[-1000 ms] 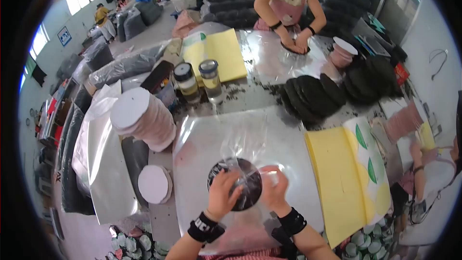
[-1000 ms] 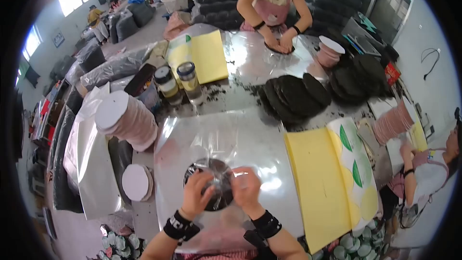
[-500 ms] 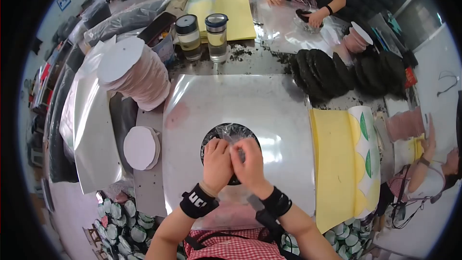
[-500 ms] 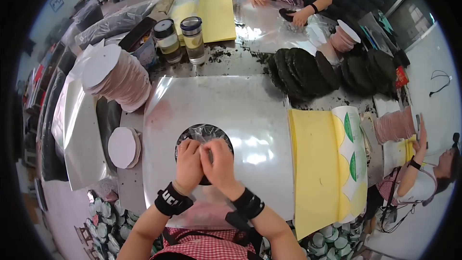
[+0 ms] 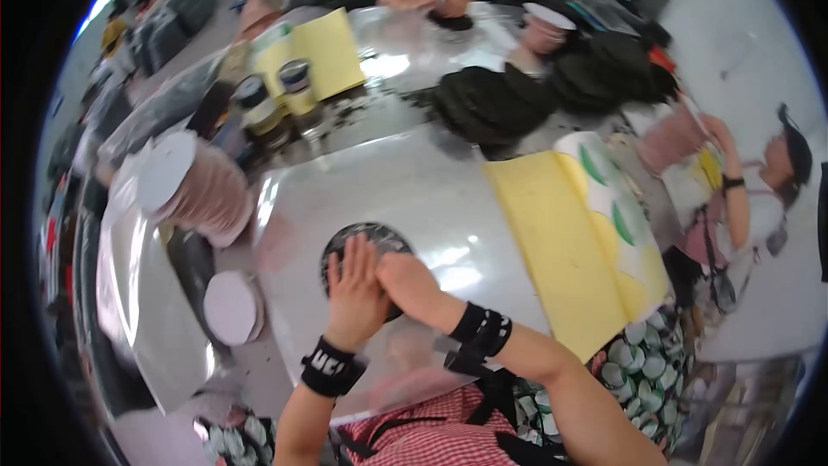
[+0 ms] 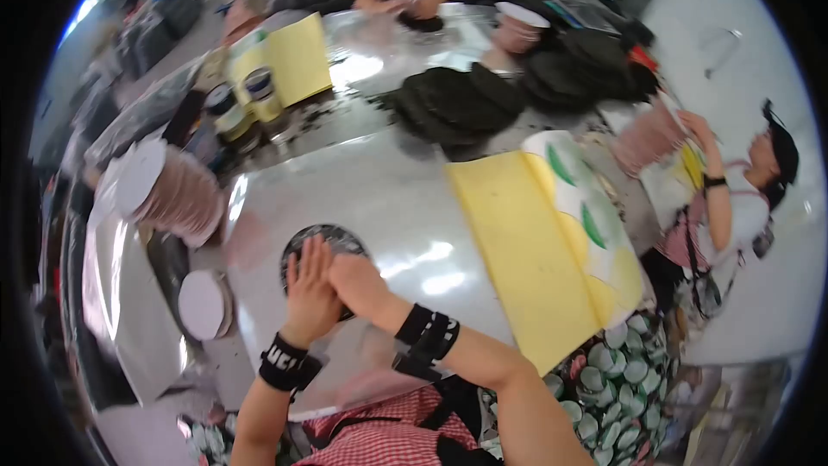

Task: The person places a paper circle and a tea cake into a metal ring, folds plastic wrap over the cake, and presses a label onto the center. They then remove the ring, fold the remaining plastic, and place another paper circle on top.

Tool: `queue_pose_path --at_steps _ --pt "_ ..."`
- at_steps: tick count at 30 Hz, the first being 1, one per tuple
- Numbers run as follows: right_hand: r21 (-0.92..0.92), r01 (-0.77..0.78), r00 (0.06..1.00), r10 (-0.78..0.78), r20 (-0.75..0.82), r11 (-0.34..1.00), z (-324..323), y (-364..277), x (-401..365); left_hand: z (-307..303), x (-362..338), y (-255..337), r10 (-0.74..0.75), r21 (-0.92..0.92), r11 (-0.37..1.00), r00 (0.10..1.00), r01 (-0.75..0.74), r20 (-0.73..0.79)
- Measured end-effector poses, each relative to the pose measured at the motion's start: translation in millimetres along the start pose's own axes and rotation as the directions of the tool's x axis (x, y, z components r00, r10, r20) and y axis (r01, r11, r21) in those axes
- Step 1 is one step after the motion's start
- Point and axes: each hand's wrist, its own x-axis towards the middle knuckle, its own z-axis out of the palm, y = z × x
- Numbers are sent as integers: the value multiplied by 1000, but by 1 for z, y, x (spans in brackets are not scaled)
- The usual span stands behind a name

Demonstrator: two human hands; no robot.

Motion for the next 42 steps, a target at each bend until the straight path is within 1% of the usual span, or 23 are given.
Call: queue_pose_path --at_steps 2,3,5,6,7,9,12,15,18,20,21,23,24,25,29,30,31,33,36,38,39,41,42 --pt "175 168 977 -140 -161 970 -33 19 -24 -6 -1 4 24 -57 998 1000 -23 14" --pt "14 143 914 -127 -385 990 -49 46 -46 -11 0 6 6 -46 999 998 -3 61" --pt "-188 -187 857 67 -511 964 -119 105 -106 -14 4 8 -26 -44 999 996 30 90" --pt "-371 -561 789 343 -510 740 -143 152 -153 -14 4 7 -21 -40 999 995 25 96" --pt "-388 -693 643 277 -715 608 -162 203 -208 -15 4 6 -17 -33 999 994 20 104" --pt "-635 -735 677 208 -706 238 -207 219 -257 -16 7 7 -44 -49 998 993 49 107" --pt "-491 -739 653 307 -693 461 -211 234 -279 -16 5 8 -31 -6 999 992 32 121" --pt "-352 -838 542 567 -620 417 -241 220 -263 -14 5 9 -32 0 999 993 32 110" --pt "-334 -857 500 479 -721 392 -255 239 -276 -14 6 8 -9 13 1000 994 8 113" --pt "-124 -846 305 279 -911 519 -270 304 -346 -11 3 6 -7 18 1000 995 5 101" --pt "283 -719 163 551 -819 634 -285 262 -326 -12 2 5 -31 29 999 994 28 101" --pt "929 -13 -173 914 -366 370 -314 166 -277 -17 5 7 -34 -26 999 990 37 134" --pt "778 -89 -487 654 -579 622 -313 239 -371 -17 4 6 -29 -22 999 992 31 121" --pt "592 -672 -383 475 -792 445 -303 229 -366 -19 4 8 -46 -18 999 992 48 114" --pt "392 -542 450 650 -612 744 -149 169 -210 -13 -3 7 -106 39 994 992 104 65" --pt "-370 -413 813 154 -561 832 -106 95 -147 -9 -2 6 -90 46 995 995 88 46" --pt "-138 -204 913 137 -384 969 -70 102 -131 -5 -3 5 -106 54 993 994 104 32" --pt "173 82 946 -22 -323 982 -54 38 -65 0 -4 2 -80 62 995 997 79 3" --pt "294 -259 948 300 -104 920 -91 -21 -33 -11 -6 3 -102 40 994 994 100 45" --pt "288 141 926 -23 -377 947 -114 -41 -24 -12 -3 2 -108 11 994 990 107 92" --pt "146 381 896 -326 -303 913 -105 -38 -28 -3 -5 -2 -102 2 995 991 102 91" --pt "97 336 924 -309 -226 937 -49 -31 -39 21 -6 -15 47 386 922 993 -1 -109" --pt "119 251 961 -232 -148 961 -25 -11 -56 8 -6 -5 -36 120 992 997 45 -75"
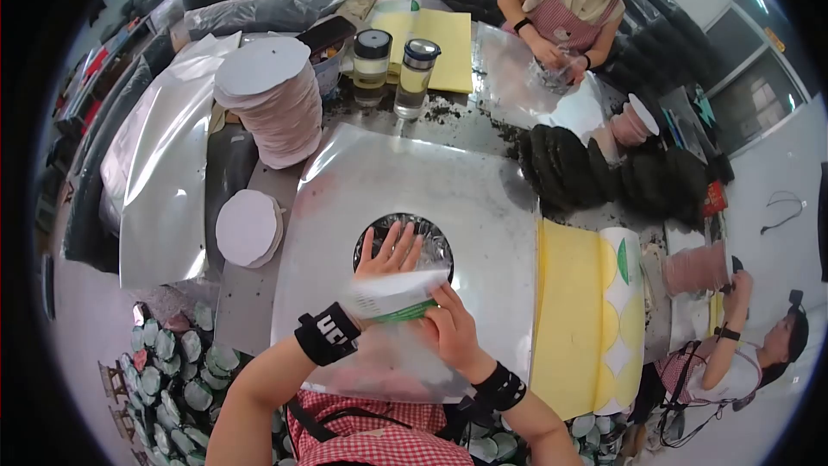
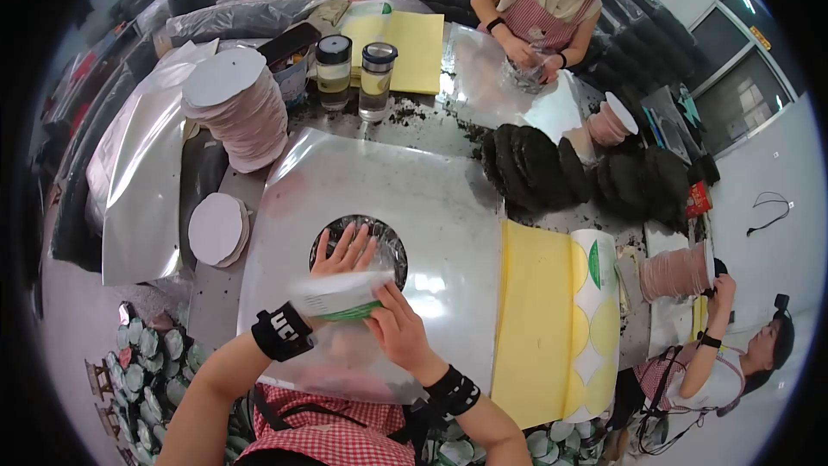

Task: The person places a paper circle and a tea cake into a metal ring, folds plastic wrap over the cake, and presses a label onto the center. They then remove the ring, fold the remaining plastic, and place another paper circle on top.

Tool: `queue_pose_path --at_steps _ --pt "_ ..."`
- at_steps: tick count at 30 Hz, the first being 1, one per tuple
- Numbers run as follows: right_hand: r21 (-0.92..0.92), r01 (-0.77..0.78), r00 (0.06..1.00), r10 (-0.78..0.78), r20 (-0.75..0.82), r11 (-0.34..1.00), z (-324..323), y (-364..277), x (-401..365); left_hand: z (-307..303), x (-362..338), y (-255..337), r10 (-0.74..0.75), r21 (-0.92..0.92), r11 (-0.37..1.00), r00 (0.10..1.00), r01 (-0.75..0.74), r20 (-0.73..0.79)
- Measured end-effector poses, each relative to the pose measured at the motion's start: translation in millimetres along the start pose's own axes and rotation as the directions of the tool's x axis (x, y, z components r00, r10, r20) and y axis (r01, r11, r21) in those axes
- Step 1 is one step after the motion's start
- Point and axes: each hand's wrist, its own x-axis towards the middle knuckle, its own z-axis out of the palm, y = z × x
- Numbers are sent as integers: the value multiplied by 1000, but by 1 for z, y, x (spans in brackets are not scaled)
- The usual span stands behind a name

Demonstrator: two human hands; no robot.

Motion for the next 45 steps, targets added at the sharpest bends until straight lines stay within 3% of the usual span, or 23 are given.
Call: queue_pose_path --at_steps 1,4,6,7,9,12,15,17,19,21,22,23,24,26,27,29,31,33,37,39,41,43,45 --pt "-12 17 1000 -17 -1 1000 0 1 0 1 -3 2 -41 -178 984 996 27 -79" --pt "-55 -33 987 24 -158 998 -12 2 10 6 -3 -2 25 -195 980 1000 -27 -12" --pt "-64 -85 996 85 -9 994 -8 5 15 9 -1 -6 3 -648 746 972 155 237" --pt "-80 -104 985 114 132 991 -6 10 18 6 -1 -5 9 -650 745 972 150 234" --pt "-186 -62 978 97 185 981 -2 9 13 -3 -4 -2 25 -152 988 1000 -25 -7" --pt "-207 -239 925 287 250 949 -17 -11 33 11 0 -2 -39 -156 987 998 48 58" --pt "-23 -257 943 256 212 966 -7 -4 60 23 -7 -3 33 -142 990 993 -16 113" --pt "397 -393 920 357 164 829 29 25 69 17 -4 -5 -13 -503 859 985 100 173" --pt "463 -412 911 357 206 785 38 38 73 -3 -8 -15 -25 -620 783 998 52 52" --pt "-32 -78 965 84 247 996 44 39 68 -19 -12 -30 -70 -730 684 995 -3 -69" --pt "-187 -52 938 112 327 981 46 34 69 -24 -23 -46 -318 -855 503 947 127 -46" --pt "-180 -79 937 134 323 981 49 28 69 -27 -30 -56 -533 -938 276 845 212 34" --pt "-253 -31 908 133 397 967 49 22 74 -31 -31 -56 -523 -935 268 850 232 61" --pt "-292 13 881 127 456 956 55 24 76 -37 -31 -57 -517 -729 305 749 613 414" --pt "-288 -3 877 141 460 958 57 25 74 -31 -31 -55 -510 -721 302 745 623 430" --pt "-286 3 878 134 459 958 58 27 75 -14 -28 -47 -491 -669 609 865 426 104" --pt "-274 7 877 126 464 962 59 27 74 -27 -24 -32 -484 -599 693 875 401 26" --pt "-397 22 836 201 511 918 65 27 70 -54 -20 0 -230 -427 889 968 165 -104" --pt "-265 90 957 -10 290 960 61 40 57 -53 -35 42 -190 -333 932 976 145 -106" --pt "-150 -21 991 40 129 989 47 49 52 -60 -54 48 -211 -405 904 966 136 -147" --pt "-390 -111 990 135 34 914 40 42 55 -59 -75 57 -255 -363 911 959 195 -122" --pt "-148 -238 971 240 -11 960 72 34 52 -69 -89 60 -306 -313 919 935 241 -179" --pt "124 80 983 -99 153 989 106 -12 51 -81 -100 59 -367 -284 904 921 320 -132"
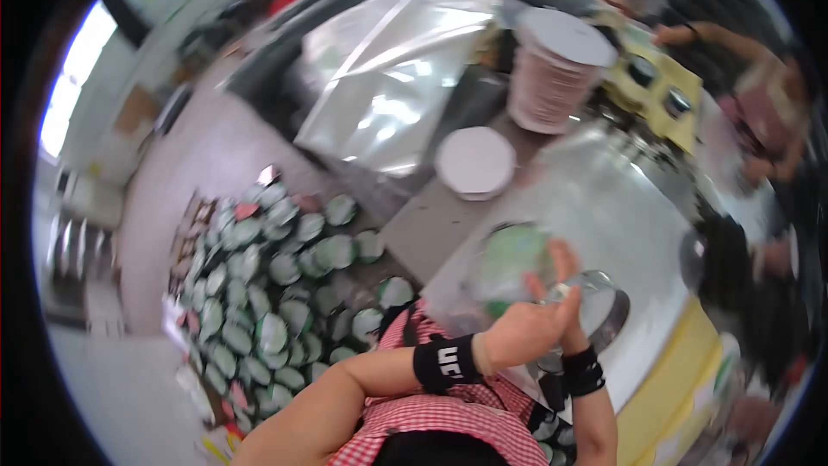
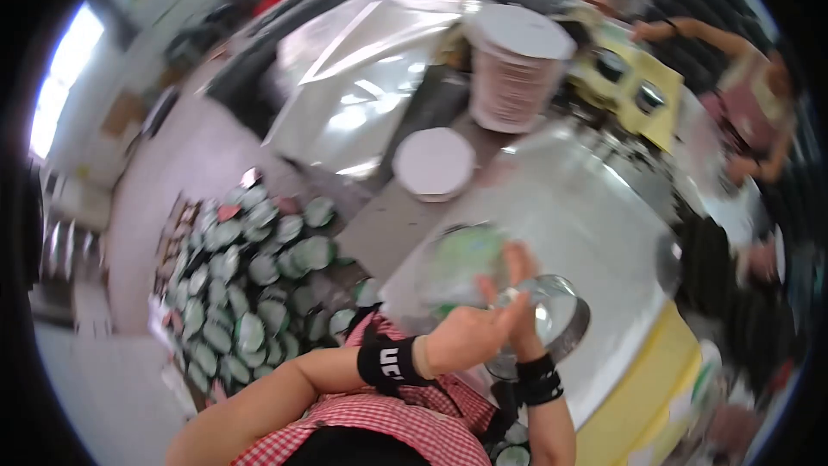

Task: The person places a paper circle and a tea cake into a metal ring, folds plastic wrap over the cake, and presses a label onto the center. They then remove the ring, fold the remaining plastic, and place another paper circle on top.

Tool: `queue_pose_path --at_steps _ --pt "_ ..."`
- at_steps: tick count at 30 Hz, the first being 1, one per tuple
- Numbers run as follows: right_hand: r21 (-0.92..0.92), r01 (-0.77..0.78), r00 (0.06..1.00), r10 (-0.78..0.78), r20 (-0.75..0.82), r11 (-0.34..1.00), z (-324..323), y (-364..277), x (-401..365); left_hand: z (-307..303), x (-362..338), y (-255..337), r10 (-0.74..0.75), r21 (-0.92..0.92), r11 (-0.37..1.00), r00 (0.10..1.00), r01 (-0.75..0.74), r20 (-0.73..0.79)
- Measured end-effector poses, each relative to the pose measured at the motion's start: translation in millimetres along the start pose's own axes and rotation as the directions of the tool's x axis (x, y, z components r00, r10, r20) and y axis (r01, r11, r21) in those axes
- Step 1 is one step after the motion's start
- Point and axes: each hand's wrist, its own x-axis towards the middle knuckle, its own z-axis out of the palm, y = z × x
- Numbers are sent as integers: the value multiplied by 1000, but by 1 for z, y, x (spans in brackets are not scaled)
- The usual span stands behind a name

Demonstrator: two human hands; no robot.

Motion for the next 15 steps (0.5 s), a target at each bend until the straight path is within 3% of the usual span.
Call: queue_pose_path --at_steps 1,2,3,5,6,8,9,10,11,12,13,14,15 --pt "67 41 999 -43 33 997 15 -12 -4 -2 -3 -4 -1 159 987 1000 3 -10" --pt "209 -34 991 6 133 977 22 -19 -9 -5 -7 -7 10 301 953 1000 -7 -8" --pt "318 -117 973 44 227 941 24 -21 -7 -6 -11 -16 -26 326 945 999 32 -23" --pt "446 -317 902 121 415 837 14 -24 -6 2 -21 -32 -181 144 976 978 165 101" --pt "335 -523 796 308 521 784 -6 -31 -1 4 -21 -39 -179 142 976 980 165 92" --pt "363 -653 731 426 533 665 -32 -41 -7 11 -18 -57 -419 -271 859 901 434 116" --pt "356 -656 731 442 520 666 -40 -43 -17 40 -23 -77 -460 -343 808 877 479 139" --pt "222 -451 857 349 380 865 -48 -43 -26 40 -23 -81 -446 -416 791 888 449 111" --pt "29 -223 944 208 258 974 -57 -43 -33 37 -25 -87 -425 -488 771 901 409 84" --pt "3 -239 946 233 227 971 -66 -47 -40 10 -21 -91 -444 -563 685 878 462 180" --pt "-122 -179 969 196 149 976 -75 -54 -47 -6 -20 -111 -316 -592 749 946 299 78" --pt "-255 -127 985 152 79 959 -84 -59 -57 -27 -18 -136 -88 -451 889 996 74 -11" --pt "-146 -263 958 276 80 954 -88 -58 -71 -47 -14 -157 154 -396 912 984 -106 91"
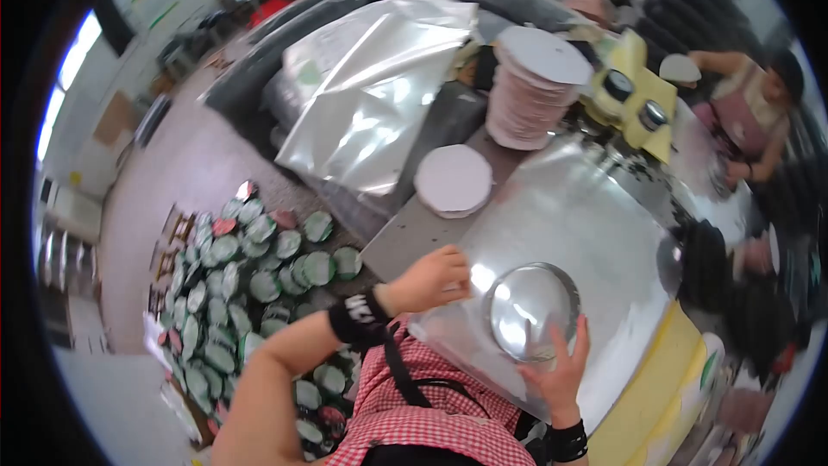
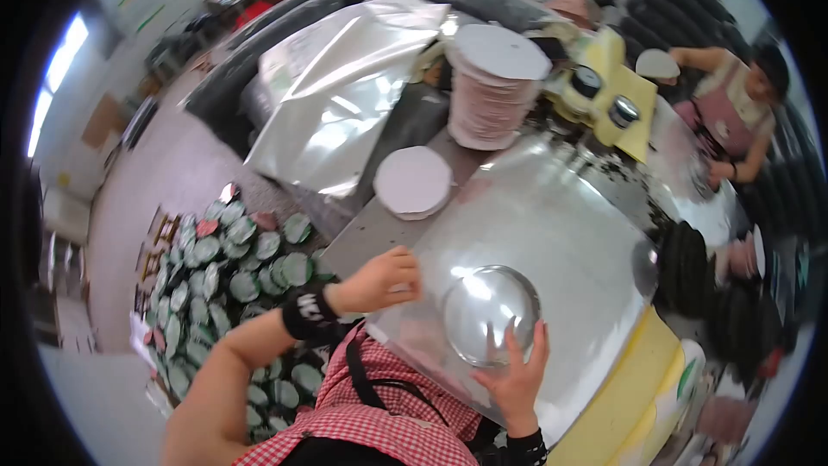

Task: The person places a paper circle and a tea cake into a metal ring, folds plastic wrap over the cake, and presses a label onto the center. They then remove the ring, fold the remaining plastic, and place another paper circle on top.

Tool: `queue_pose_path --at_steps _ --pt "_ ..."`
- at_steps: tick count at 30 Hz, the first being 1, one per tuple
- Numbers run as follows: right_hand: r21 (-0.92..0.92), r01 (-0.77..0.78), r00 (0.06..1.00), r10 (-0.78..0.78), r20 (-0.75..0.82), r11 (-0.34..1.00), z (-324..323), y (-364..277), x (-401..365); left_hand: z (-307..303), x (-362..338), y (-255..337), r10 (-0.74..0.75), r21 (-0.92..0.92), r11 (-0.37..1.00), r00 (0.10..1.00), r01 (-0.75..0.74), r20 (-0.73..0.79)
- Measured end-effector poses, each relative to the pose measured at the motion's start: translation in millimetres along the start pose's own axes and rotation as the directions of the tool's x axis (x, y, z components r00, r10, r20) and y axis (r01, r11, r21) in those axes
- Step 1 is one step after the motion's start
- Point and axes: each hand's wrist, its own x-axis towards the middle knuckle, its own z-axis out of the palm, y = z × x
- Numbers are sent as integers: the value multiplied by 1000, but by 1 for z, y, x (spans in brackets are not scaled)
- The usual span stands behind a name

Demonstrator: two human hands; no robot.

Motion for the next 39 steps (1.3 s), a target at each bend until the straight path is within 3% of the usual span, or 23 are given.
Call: queue_pose_path --at_steps 2,5,7,9,11,12,15,19,20,21,22,23,25,27,30,32,33,34,35,36,37,38,39 --pt "66 -65 998 65 4 996 8 9 -15 -15 -8 -9 52 63 994 914 -85 403" --pt "105 -121 991 126 -41 987 28 27 -36 1 -7 -23 53 68 992 823 -110 566" --pt "247 -124 992 124 15 961 15 16 -36 3 -8 -29 102 55 985 818 -161 566" --pt "192 -84 995 94 -44 978 -11 -6 -45 7 -15 -34 137 29 983 822 -183 553" --pt "185 124 988 -139 68 975 -16 -20 -60 9 -16 -34 166 144 942 795 -302 584" --pt "348 45 963 -133 234 936 -5 -23 -72 2 -6 -20 109 39 985 787 -167 607" --pt "318 134 955 -208 210 939 13 -34 -63 3 1 -19 28 119 984 776 -131 630" --pt "353 200 950 -269 160 914 6 -34 -57 1 16 -22 110 49 986 847 -159 520" --pt "355 188 954 -256 156 916 13 -33 -58 -2 29 -19 116 120 979 936 -164 334" --pt "427 59 958 -171 229 902 25 -29 -56 -10 40 -6 122 117 978 930 -172 347" --pt "486 -72 948 -91 304 871 35 -24 -52 -24 51 12 123 161 974 967 -161 223" --pt "454 -121 973 14 231 883 33 -12 -42 -33 60 29 128 200 969 988 -144 91" --pt "417 -173 982 123 145 892 23 26 -20 -21 38 42 238 155 936 891 -317 387" --pt "100 -302 947 310 -80 948 17 67 -6 10 3 14 240 198 897 812 -395 532" --pt "97 -231 968 239 -73 968 27 70 -14 1 23 3 94 203 957 883 -208 460" --pt "-9 -175 980 173 -101 985 38 47 -65 -16 49 -4 -1 301 952 981 -58 193" --pt "65 -193 979 197 -51 979 49 32 -102 -22 58 -16 -72 408 911 997 57 20" --pt "26 -40 998 38 53 999 36 13 -123 -20 61 -38 -147 555 803 975 216 -168" --pt "646 -210 973 93 212 734 45 17 -159 -21 60 -65 -163 637 721 961 272 -225" --pt "441 -517 813 261 520 734 8 19 -161 -21 54 -84 -221 659 692 955 295 -196" --pt "152 -728 540 423 727 668 -42 11 -149 -18 48 -93 -217 653 697 955 295 -200" --pt "13 -93 978 89 187 996 -94 12 -95 -17 42 -99 -224 697 665 962 268 -157" --pt "-142 -120 992 123 6 982 -101 66 -119 -18 38 -102 -236 739 631 966 237 -108"
